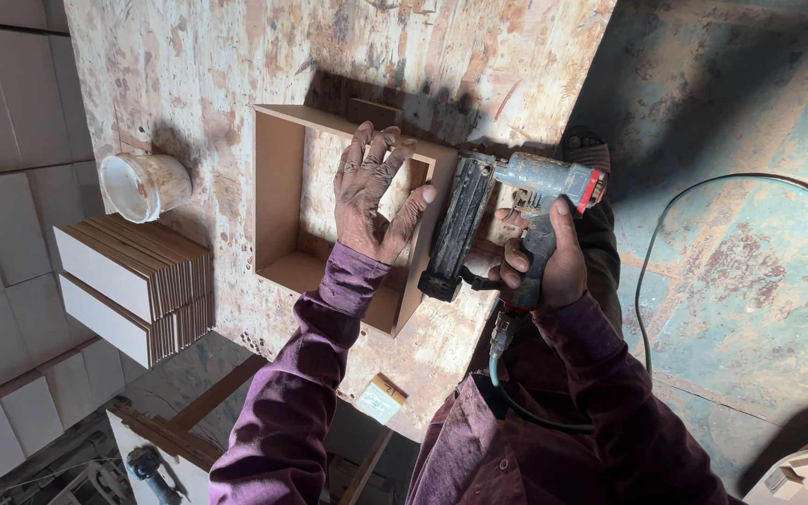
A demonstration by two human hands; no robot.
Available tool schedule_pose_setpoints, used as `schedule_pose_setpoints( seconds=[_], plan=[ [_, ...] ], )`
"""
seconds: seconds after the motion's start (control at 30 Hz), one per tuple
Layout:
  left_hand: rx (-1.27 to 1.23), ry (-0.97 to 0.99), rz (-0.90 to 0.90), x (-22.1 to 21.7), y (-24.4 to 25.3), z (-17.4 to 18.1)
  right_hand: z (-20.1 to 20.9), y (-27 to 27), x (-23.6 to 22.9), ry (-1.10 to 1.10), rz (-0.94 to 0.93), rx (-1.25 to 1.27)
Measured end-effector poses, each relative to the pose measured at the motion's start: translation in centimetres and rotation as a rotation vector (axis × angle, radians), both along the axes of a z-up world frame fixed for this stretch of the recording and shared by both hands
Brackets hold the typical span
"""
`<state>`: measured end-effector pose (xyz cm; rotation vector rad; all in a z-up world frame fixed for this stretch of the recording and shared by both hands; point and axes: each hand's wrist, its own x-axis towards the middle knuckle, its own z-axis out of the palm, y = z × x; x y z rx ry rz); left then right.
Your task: The person assembles a small wooden box by aligning and fastening wooden panels with a pneumatic nail gun. They repeatedly position the panels, fire the nail gun to secure joints, and adjust the box on the workbench. The person also handles a small wooden block and a container of white paste during the process.
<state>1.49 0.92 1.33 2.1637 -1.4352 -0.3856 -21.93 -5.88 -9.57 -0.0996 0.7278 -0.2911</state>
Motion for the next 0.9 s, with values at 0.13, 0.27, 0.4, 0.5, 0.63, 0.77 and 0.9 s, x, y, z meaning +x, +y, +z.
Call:
schedule_pose_setpoints(
  seconds=[0.13,0.27,0.4,0.5,0.63,0.77,0.9],
  plan=[
    [-0.004,0.017,0.004,0.0,0.0,0.1,-0.1,0.0,-0.1,0.011,-0.001,0.007],
    [0.019,-0.006,0.001,0.0,-0.1,0.1,-0.2,0.1,0.0,-0.030,-0.034,0.009],
    [0.007,0.002,0.004,-0.1,-0.1,0.0,0.2,0.1,-0.4,0.009,-0.019,-0.013],
    [-0.004,0.006,-0.006,0.0,-0.1,-0.1,0.9,0.2,-1.2,0.023,-0.007,-0.042],
    [-0.032,0.028,-0.011,0.2,0.0,-0.1,1.5,0.5,-1.5,-0.070,-0.003,-0.059],
    [-0.002,0.002,0.000,0.0,0.0,0.0,1.6,0.9,-1.3,-0.105,0.019,-0.024],
    [-0.014,0.010,-0.004,0.1,0.0,0.0,1.2,0.8,-1.1,-0.160,0.000,-0.008]
  ],
)
